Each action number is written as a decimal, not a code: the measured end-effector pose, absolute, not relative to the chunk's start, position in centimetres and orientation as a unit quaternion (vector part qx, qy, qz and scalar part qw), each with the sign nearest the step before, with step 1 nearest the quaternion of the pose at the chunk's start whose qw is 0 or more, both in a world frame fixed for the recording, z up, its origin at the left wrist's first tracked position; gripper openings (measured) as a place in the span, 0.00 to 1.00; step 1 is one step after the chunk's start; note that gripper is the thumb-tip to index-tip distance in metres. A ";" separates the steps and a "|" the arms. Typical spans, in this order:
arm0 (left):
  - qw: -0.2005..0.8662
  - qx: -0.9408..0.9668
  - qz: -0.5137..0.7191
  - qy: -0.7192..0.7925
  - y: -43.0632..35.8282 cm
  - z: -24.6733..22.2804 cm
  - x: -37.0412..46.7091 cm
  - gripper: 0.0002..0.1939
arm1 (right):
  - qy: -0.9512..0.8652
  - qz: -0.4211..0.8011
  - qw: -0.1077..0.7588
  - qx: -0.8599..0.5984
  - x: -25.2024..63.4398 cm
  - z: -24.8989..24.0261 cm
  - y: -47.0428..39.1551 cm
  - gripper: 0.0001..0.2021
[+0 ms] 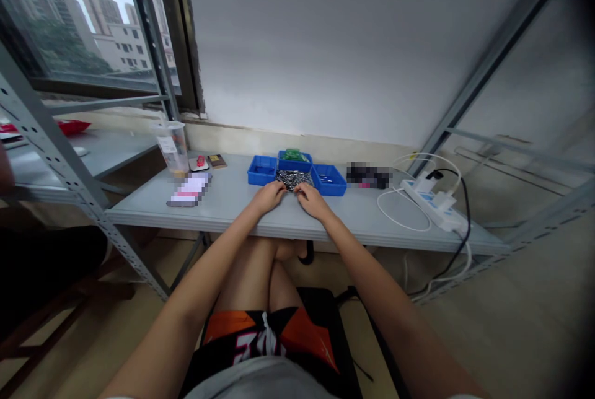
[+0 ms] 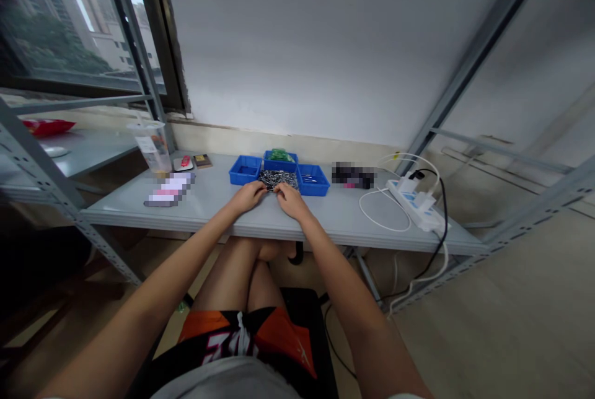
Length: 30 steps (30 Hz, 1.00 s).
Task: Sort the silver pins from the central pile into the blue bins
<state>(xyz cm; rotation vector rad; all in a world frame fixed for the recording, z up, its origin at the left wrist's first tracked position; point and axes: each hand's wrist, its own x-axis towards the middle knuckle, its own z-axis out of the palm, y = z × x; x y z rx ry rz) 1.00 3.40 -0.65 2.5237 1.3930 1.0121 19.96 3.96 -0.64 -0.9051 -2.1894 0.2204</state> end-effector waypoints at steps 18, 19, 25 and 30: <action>0.048 0.796 0.381 0.468 2.8 -0.3 1.1 0.11 | -0.816 0.047 0.433 -0.381 20.1 0.0 3.6 0.09; 0.051 0.795 0.380 0.471 2.8 -0.2 1.1 0.11 | -0.794 0.040 0.458 -0.397 20.2 0.1 3.7 0.09; 0.056 0.804 0.348 0.479 2.8 -0.2 1.1 0.10 | -0.665 0.073 0.571 -0.476 20.9 -0.4 4.7 0.22; 0.058 0.807 0.341 0.479 2.7 -0.2 1.1 0.10 | -0.745 0.109 0.472 -0.459 20.5 -0.9 4.6 0.21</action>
